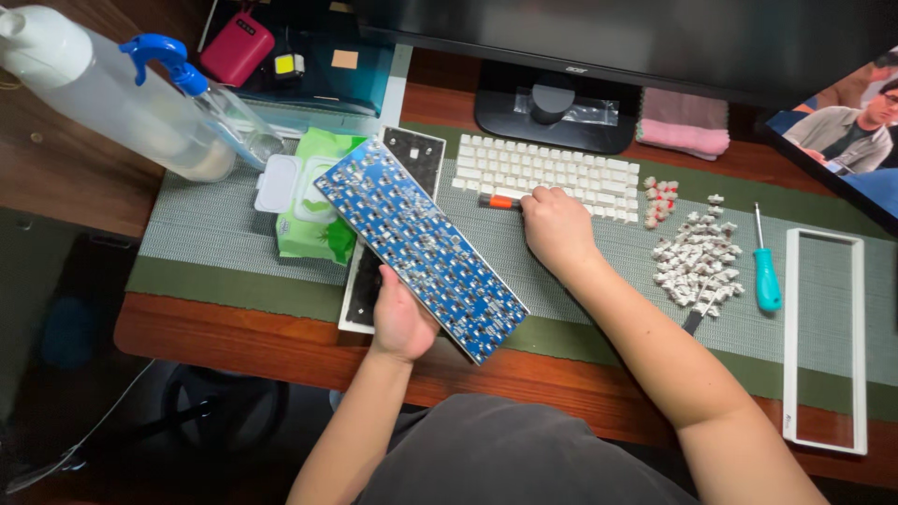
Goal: The person cleans a disassembled mechanical keyboard by wiping the PCB with a wet wipe and using a keycap puller to remove switches one by one. The person then flips the PCB to inspect the underside and continues removing switches.
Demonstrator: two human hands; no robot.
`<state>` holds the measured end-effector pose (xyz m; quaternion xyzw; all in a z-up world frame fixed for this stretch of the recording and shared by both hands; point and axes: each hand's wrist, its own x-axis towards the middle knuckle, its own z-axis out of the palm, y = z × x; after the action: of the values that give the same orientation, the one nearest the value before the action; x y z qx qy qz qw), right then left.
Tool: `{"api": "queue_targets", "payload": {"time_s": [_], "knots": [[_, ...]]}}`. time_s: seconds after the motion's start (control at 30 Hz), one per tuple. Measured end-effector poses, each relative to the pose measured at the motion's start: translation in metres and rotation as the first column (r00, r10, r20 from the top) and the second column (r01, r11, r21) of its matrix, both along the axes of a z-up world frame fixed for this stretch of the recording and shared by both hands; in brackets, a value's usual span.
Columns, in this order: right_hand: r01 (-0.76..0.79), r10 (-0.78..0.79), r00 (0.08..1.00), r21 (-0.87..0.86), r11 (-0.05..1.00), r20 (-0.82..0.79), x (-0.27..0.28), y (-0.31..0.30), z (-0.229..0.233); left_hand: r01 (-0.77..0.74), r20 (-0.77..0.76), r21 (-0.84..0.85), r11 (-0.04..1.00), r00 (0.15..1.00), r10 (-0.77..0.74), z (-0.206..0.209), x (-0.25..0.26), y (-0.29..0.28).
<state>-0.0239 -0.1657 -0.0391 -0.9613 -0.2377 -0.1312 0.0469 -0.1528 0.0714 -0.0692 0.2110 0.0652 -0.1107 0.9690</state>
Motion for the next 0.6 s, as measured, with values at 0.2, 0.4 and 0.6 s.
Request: {"api": "queue_targets", "payload": {"time_s": [0.2, 0.4, 0.6], "knots": [[0.036, -0.036, 0.999, -0.003, 0.999, -0.006, 0.006, 0.003, -0.009, 0.046, 0.013, -0.028, 0.999, 0.999, -0.046, -0.005, 0.003, -0.003], [0.053, -0.053, 0.998, -0.002, 0.999, -0.043, 0.004, 0.008, -0.006, 0.051, 0.045, -0.038, 0.998, 0.998, -0.049, -0.006, 0.004, 0.001], [0.073, -0.069, 0.996, 0.069, 0.995, -0.06, 0.0, 0.015, -0.001, 0.024, 0.035, -0.032, 0.999, 0.999, -0.023, -0.008, 0.002, 0.007]]}}
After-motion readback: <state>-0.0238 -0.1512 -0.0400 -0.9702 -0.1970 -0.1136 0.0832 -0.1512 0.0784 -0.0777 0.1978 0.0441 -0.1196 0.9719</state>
